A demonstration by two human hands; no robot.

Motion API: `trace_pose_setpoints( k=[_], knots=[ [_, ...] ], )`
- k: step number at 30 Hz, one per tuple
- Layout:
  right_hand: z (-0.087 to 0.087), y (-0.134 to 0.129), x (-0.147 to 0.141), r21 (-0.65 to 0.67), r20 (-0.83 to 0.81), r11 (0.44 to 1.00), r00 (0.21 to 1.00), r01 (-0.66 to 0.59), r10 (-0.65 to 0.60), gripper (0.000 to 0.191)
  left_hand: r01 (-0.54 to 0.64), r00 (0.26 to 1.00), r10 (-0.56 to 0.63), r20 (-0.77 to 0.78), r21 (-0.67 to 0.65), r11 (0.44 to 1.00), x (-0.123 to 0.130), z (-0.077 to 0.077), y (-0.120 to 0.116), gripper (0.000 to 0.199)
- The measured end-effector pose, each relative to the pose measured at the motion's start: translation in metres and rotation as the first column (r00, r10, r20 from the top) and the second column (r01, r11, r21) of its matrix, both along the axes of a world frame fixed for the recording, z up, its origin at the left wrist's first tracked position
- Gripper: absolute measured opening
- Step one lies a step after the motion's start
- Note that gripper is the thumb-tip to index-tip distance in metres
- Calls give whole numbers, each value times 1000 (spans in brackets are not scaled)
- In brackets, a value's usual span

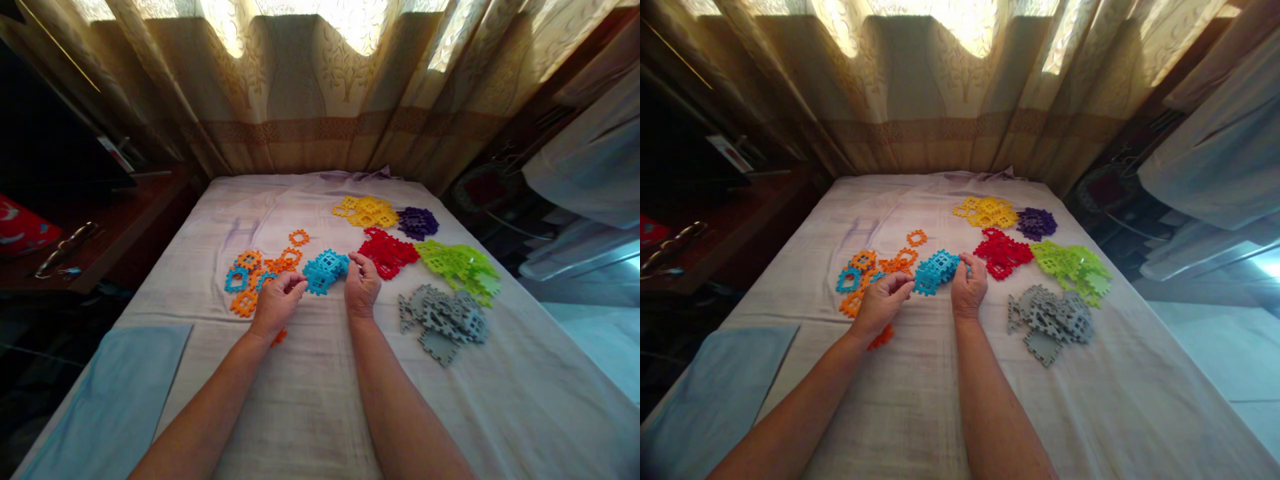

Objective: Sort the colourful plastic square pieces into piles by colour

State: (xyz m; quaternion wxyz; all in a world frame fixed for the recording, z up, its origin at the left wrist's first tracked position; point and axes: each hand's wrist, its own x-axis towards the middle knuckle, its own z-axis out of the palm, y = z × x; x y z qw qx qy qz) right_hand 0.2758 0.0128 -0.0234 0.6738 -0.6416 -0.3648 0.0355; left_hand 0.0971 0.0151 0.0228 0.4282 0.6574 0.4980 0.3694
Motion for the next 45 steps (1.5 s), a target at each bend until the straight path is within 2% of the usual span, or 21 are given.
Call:
trace_pose_setpoints(
  k=[4,7,9,12,16,18,21,23,25,27,32,37,41,45],
  knots=[
    [1,0,0,-11,-12,1000,1000,2,-2,25,10,987,8,-161,113,994,17,-8,0,15],
    [1,0,1,-23,-29,1000,1000,0,-1,25,-12,968,71,-240,237,971,14,-10,-2,19],
    [1,1,1,-20,-45,1000,999,-4,3,26,-22,954,109,-281,296,955,2,-9,-2,19],
    [0,1,1,-20,-62,1000,998,-2,1,27,-85,923,201,-328,335,938,-29,-3,4,17],
    [0,1,1,-31,-67,1000,998,2,-4,27,-195,824,355,-442,368,909,-71,4,18,17],
    [0,1,1,-41,-64,999,998,3,-6,27,-143,780,339,-526,377,915,-82,8,22,17],
    [-1,1,2,-56,-52,998,999,10,-13,28,69,714,187,-675,333,940,-85,15,21,16],
    [-1,1,2,-59,-46,998,999,10,-13,28,200,646,95,-758,288,936,-83,19,18,17],
    [-2,2,2,-55,-46,998,999,4,-6,27,269,588,57,-807,262,927,-80,20,15,20],
    [-2,2,3,-53,-43,999,999,2,-4,28,291,563,51,-825,256,922,-79,19,14,21],
    [-3,2,3,-63,-45,998,999,8,-11,28,291,584,75,-808,295,910,-79,12,17,17],
    [-2,1,3,-74,-70,997,998,-7,1,29,270,703,67,-708,354,895,-76,15,16,16],
    [-1,2,2,-52,-82,998,997,-16,12,29,295,795,24,-606,421,858,-53,21,10,17],
    [-1,3,1,-42,-79,999,997,-12,8,29,356,808,-15,-588,469,808,-14,27,11,16]
  ],
)
